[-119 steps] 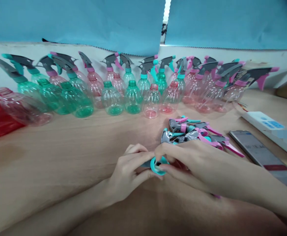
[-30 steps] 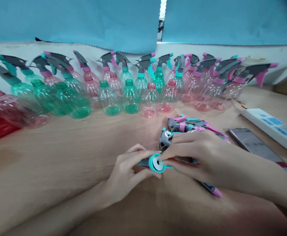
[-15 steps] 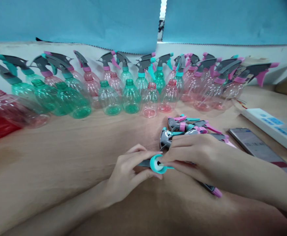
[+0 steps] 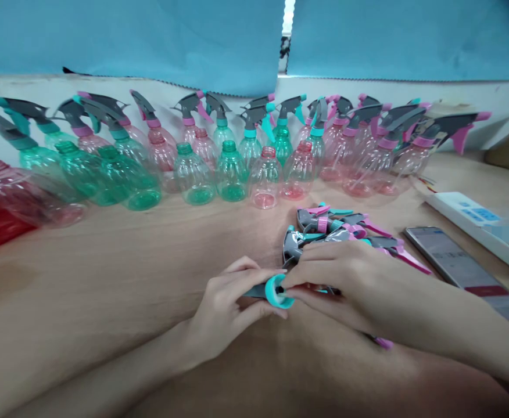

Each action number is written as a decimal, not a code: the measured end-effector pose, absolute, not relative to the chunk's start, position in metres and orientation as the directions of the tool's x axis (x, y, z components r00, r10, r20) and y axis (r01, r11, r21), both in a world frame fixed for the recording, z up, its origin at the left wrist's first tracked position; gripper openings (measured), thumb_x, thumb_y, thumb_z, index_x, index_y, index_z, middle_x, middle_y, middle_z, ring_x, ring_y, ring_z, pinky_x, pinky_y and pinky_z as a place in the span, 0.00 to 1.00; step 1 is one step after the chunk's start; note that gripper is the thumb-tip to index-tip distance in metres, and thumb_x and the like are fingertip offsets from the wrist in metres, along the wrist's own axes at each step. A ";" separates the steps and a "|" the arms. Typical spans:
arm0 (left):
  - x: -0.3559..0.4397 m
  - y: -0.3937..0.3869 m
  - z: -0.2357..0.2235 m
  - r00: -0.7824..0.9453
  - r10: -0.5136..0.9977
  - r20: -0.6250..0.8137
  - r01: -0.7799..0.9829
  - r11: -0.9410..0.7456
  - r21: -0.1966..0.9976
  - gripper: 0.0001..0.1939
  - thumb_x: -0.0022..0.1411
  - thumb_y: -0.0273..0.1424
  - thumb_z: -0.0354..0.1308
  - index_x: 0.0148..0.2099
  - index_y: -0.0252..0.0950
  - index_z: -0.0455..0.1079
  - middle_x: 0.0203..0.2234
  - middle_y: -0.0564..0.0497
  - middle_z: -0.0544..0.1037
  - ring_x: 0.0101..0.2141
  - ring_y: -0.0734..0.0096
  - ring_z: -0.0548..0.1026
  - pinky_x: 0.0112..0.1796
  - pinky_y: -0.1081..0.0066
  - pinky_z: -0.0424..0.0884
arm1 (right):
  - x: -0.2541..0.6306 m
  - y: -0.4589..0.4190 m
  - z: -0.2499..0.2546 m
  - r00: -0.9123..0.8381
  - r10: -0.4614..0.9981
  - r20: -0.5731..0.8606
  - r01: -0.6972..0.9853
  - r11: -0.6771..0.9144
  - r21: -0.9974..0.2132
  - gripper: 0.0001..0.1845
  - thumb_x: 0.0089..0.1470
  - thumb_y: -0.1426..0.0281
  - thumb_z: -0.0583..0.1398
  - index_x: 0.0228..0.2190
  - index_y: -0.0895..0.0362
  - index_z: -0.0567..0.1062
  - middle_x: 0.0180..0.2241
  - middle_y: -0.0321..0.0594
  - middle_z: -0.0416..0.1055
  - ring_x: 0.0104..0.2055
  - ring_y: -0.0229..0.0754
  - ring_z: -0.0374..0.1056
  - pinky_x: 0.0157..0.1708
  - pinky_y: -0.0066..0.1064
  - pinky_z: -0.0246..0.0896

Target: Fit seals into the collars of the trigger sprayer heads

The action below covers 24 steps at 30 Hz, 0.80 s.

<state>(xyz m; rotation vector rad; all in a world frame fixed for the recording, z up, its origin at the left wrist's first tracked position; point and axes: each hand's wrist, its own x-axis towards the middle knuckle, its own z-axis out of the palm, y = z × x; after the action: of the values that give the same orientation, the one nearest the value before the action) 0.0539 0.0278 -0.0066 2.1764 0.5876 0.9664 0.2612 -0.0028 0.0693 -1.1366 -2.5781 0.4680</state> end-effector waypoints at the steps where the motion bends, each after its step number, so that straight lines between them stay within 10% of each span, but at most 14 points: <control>1: 0.054 0.028 -0.006 0.625 0.627 0.464 0.132 -0.672 0.729 0.09 0.60 0.31 0.59 0.43 0.35 0.72 0.28 0.50 0.79 0.34 0.68 0.68 0.33 0.73 0.70 | 0.260 -0.003 0.070 -0.647 0.752 0.126 0.660 0.635 -0.402 0.09 0.58 0.73 0.55 0.35 0.55 0.76 0.32 0.36 0.74 0.33 0.38 0.68 0.33 0.29 0.58; 13: 0.058 0.026 -0.006 0.550 0.608 0.572 0.227 -0.768 0.598 0.11 0.59 0.32 0.61 0.45 0.35 0.70 0.30 0.49 0.75 0.31 0.69 0.71 0.31 0.71 0.71 | 0.273 0.001 0.082 -0.639 0.763 0.093 0.692 0.624 -0.364 0.09 0.60 0.68 0.54 0.34 0.51 0.75 0.34 0.33 0.75 0.35 0.38 0.69 0.32 0.29 0.57; 24: 0.121 0.067 0.009 0.507 0.528 0.681 0.377 -0.846 0.376 0.14 0.63 0.25 0.54 0.52 0.34 0.66 0.45 0.45 0.74 0.46 0.64 0.72 0.46 0.63 0.69 | 0.317 -0.011 0.129 -0.434 0.802 0.410 0.835 0.529 -0.151 0.09 0.57 0.61 0.56 0.33 0.47 0.76 0.23 0.28 0.72 0.21 0.33 0.65 0.21 0.26 0.54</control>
<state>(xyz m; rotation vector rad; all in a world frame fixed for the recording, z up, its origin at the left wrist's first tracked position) 0.1208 0.0672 0.0095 2.5674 0.7792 1.2533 0.3170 -0.0110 0.1293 -1.3378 -2.3387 -0.1027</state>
